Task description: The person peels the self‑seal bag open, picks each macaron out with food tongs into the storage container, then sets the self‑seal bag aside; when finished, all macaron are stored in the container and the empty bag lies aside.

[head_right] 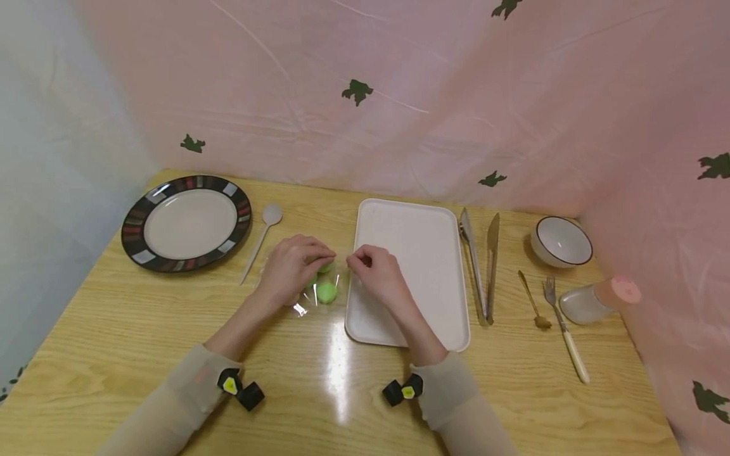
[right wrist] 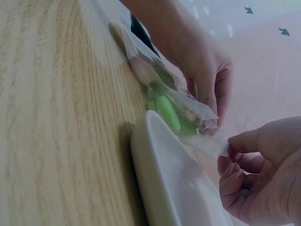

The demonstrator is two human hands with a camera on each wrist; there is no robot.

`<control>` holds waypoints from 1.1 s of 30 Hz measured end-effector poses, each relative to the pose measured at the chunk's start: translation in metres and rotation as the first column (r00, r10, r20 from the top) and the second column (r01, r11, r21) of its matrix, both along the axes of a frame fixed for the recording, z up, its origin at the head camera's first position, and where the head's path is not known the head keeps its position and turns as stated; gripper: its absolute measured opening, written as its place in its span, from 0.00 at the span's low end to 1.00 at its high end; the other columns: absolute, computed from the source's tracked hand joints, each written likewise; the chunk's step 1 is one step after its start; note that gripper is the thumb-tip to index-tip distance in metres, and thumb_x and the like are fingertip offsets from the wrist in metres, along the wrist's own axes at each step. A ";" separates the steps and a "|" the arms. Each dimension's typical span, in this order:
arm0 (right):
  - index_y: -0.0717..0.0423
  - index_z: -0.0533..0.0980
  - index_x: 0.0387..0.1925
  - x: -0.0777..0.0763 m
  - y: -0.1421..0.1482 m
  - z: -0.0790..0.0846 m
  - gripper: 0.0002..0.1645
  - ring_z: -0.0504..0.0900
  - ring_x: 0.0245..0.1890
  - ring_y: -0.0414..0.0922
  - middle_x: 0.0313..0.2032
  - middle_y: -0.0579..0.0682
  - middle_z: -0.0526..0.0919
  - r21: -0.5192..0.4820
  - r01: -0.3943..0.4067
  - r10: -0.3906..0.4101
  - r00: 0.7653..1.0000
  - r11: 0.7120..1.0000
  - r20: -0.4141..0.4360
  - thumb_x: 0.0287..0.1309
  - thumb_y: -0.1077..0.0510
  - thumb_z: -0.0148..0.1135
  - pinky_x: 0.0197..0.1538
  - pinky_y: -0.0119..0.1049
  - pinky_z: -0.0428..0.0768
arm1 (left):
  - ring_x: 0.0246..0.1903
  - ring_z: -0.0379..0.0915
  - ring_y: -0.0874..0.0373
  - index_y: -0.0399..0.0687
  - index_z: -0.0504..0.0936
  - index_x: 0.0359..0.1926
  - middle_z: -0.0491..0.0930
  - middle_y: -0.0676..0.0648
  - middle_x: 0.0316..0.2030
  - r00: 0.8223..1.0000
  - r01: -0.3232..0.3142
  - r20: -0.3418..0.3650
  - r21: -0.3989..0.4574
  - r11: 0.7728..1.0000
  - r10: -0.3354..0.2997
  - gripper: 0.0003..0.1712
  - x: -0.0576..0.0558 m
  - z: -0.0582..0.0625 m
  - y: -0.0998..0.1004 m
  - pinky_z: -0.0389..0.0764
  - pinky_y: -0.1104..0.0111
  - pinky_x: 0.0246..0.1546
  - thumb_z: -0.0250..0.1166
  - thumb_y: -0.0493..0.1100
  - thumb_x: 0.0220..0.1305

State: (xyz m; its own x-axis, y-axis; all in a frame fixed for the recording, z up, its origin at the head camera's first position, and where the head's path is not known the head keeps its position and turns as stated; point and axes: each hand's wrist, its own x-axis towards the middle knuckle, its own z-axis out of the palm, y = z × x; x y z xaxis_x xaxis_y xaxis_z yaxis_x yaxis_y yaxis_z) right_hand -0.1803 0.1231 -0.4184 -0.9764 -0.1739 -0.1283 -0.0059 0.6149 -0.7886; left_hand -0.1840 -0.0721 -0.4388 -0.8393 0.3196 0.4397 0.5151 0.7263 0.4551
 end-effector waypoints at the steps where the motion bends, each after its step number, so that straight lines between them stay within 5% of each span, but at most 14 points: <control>1: 0.51 0.79 0.29 0.000 0.000 0.000 0.11 0.75 0.30 0.42 0.28 0.47 0.81 -0.003 -0.001 0.001 1.000 1.000 0.001 0.61 0.50 0.58 0.32 0.34 0.73 | 0.35 0.77 0.60 0.58 0.88 0.35 0.85 0.57 0.34 1.000 0.001 0.000 0.001 1.000 -0.001 0.05 0.000 0.000 0.000 0.76 0.63 0.42 0.68 0.48 0.57; 14: 0.55 0.81 0.29 -0.004 0.009 0.000 0.09 0.73 0.27 0.42 0.27 0.50 0.81 0.009 0.002 -0.002 1.000 1.000 0.000 0.60 0.54 0.59 0.31 0.33 0.71 | 0.36 0.78 0.60 0.59 0.88 0.36 0.85 0.57 0.34 0.999 -0.031 0.038 -0.021 0.999 0.032 0.05 0.001 0.002 -0.001 0.76 0.62 0.45 0.67 0.48 0.58; 33: 0.50 0.80 0.31 -0.003 0.001 0.001 0.12 0.75 0.31 0.43 0.30 0.48 0.82 0.000 0.030 -0.030 1.000 1.000 -0.008 0.62 0.48 0.58 0.33 0.34 0.74 | 0.34 0.78 0.61 0.58 0.88 0.35 0.85 0.57 0.33 1.000 -0.015 -0.009 0.008 1.000 0.015 0.05 0.001 0.001 0.000 0.77 0.64 0.42 0.68 0.48 0.57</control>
